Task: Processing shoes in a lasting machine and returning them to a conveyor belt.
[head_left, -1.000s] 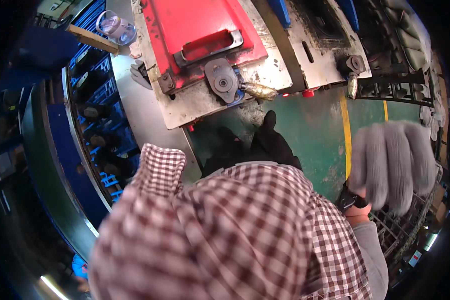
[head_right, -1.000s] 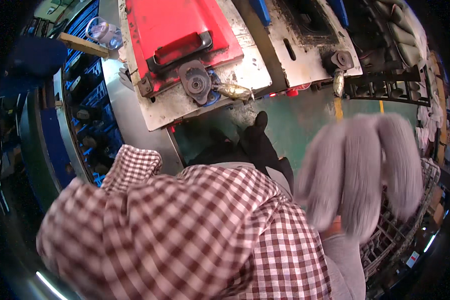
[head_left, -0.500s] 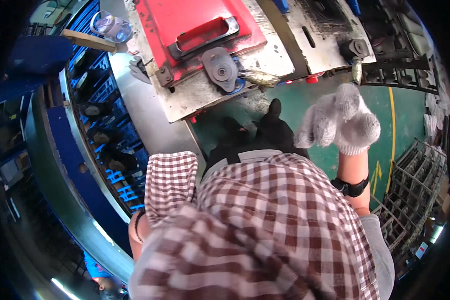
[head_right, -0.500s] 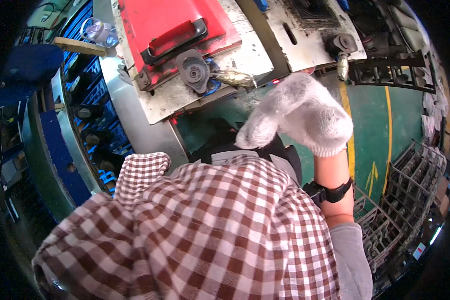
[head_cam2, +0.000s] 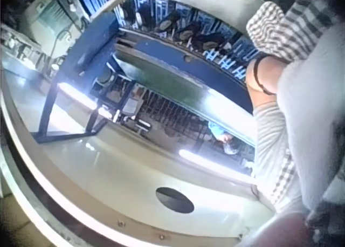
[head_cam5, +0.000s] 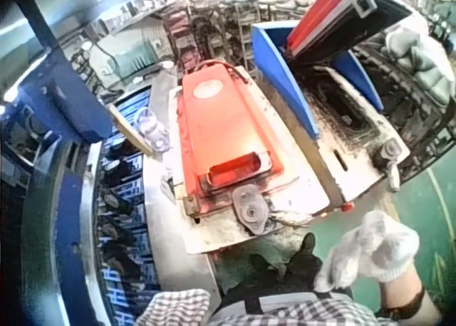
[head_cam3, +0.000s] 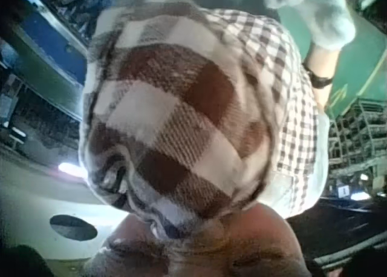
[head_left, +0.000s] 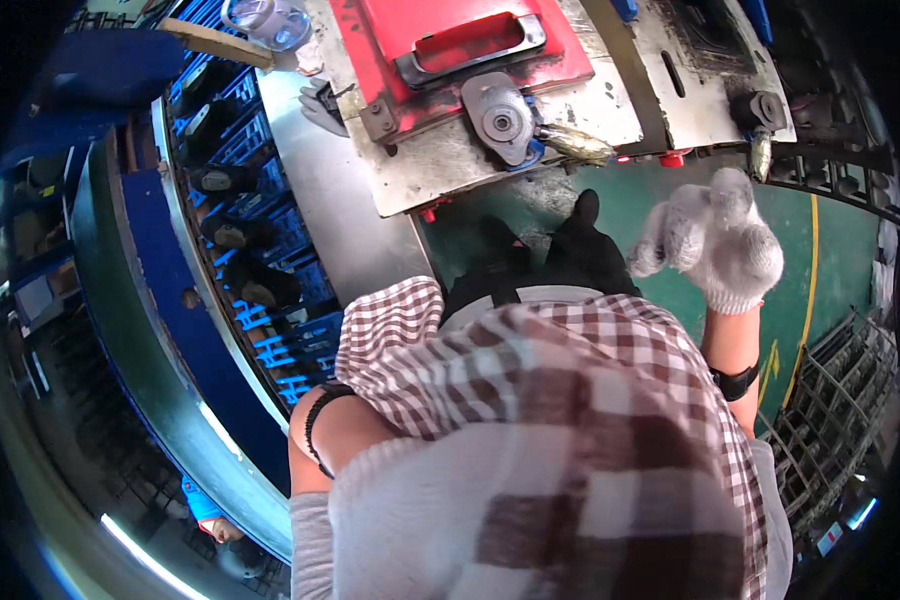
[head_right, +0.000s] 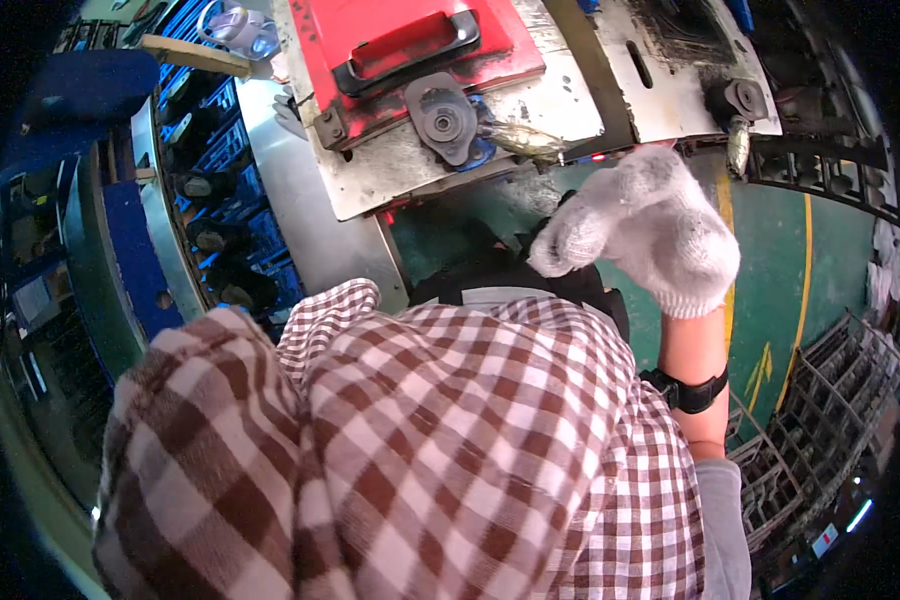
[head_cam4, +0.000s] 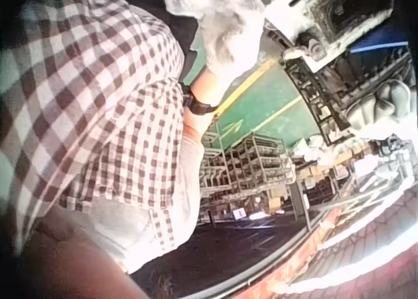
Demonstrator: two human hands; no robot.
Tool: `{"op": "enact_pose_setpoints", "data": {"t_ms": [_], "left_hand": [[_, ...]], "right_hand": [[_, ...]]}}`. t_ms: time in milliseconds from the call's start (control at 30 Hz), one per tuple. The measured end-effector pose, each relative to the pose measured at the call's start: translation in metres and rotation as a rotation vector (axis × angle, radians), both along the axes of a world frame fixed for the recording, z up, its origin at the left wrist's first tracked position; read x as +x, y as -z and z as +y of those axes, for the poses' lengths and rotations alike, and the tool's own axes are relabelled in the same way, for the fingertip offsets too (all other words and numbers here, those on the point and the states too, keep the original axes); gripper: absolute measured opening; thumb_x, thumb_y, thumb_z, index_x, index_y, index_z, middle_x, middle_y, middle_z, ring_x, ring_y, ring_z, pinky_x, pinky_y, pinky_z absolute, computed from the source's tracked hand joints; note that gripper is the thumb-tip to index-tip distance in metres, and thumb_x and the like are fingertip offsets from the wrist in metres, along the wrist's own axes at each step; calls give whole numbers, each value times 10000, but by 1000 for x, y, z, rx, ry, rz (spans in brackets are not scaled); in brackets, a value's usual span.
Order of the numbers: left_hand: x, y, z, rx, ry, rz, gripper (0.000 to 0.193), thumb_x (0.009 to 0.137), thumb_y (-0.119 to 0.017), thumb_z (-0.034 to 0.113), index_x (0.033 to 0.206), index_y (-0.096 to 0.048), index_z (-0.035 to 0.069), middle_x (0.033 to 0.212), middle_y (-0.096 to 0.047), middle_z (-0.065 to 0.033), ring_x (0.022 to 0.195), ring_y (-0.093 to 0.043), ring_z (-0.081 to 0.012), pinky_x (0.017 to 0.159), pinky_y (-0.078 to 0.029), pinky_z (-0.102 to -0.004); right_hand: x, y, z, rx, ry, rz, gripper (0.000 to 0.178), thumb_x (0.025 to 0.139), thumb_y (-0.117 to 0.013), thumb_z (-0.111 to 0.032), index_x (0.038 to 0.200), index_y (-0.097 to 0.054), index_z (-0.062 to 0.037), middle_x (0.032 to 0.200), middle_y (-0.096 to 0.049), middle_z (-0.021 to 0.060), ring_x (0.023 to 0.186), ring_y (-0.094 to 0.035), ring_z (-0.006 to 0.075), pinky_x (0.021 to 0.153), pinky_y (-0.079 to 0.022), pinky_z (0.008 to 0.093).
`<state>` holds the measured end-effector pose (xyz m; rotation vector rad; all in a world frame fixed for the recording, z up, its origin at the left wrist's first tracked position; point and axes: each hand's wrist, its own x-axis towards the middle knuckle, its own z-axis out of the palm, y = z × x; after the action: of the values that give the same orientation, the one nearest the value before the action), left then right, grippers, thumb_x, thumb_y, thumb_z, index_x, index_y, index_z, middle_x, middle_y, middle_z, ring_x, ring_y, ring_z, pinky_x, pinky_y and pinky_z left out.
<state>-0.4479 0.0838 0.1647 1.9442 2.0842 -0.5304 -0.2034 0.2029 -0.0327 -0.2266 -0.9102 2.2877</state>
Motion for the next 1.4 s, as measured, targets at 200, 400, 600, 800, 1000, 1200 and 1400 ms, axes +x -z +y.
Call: {"op": "enact_pose_setpoints", "data": {"t_ms": [200, 400, 600, 800, 1000, 1200, 1400], "left_hand": [[-10, -14, 1, -93, -57, -161, 385, 1083, -481, 216, 1364, -554, -37, 1209, -688, -106, 1174, -672, -200, 949, -588, -333], [-3, -7, 2, -6, -37, -162, 372, 1079, -487, 222, 1335, -567, -35, 1195, -690, -117, 1156, -677, -209, 939, -590, -337], [1, -5, -1, 57, -29, -139, 360, 1074, -494, 227, 1307, -581, -34, 1180, -691, -128, 1139, -682, -218, 929, -593, -342], [-3, 9, 1, 136, -36, -124, 350, 1070, -500, 232, 1278, -594, -33, 1166, -692, -139, 1121, -687, -227, 919, -595, -347], [4, 11, 0, 238, -17, -85, 341, 1065, -506, 237, 1249, -608, -32, 1151, -694, -150, 1103, -691, -236, 909, -597, -351], [3, 25, 2, 390, -13, -35, 334, 1061, -513, 242, 1220, -621, -30, 1136, -695, -161, 1086, -696, -245, 898, -600, -356], [4, 32, 0, 490, -39, 6, 329, 1056, -519, 248, 1191, -635, -29, 1122, -696, -171, 1068, -701, -254, 888, -602, -361]], "right_hand": [[-11, 5, -3, -34, 8, 82, 441, 946, -735, -371, 1292, -590, -140, 1080, -689, 223, 1004, -669, 441, 867, -539, 589], [-15, 10, 2, -35, 7, 28, 461, 960, -699, -387, 1294, -576, -94, 1078, -683, 234, 984, -658, 462, 832, -527, 589], [-16, 10, 1, -43, 37, 16, 468, 949, -717, -385, 1311, -580, -120, 1058, -700, 199, 991, -672, 442, 855, -547, 553], [-24, 0, 6, -68, -8, -98, 377, 955, -735, -394, 1248, -606, -194, 993, -680, 149, 965, -642, 418, 839, -535, 564], [-17, 14, 5, -77, 56, -62, 500, 921, -740, -400, 1270, -578, -81, 1034, -687, 214, 957, -666, 451, 821, -545, 583], [-12, 16, 5, -88, 45, -98, 495, 919, -746, -416, 1283, -591, -118, 1036, -691, 192, 977, -665, 430, 831, -548, 580], [-13, 18, 4, -50, 5, -76, 517, 912, -751, -420, 1292, -586, -110, 1036, -688, 197, 972, -662, 444, 832, -544, 572]]}}
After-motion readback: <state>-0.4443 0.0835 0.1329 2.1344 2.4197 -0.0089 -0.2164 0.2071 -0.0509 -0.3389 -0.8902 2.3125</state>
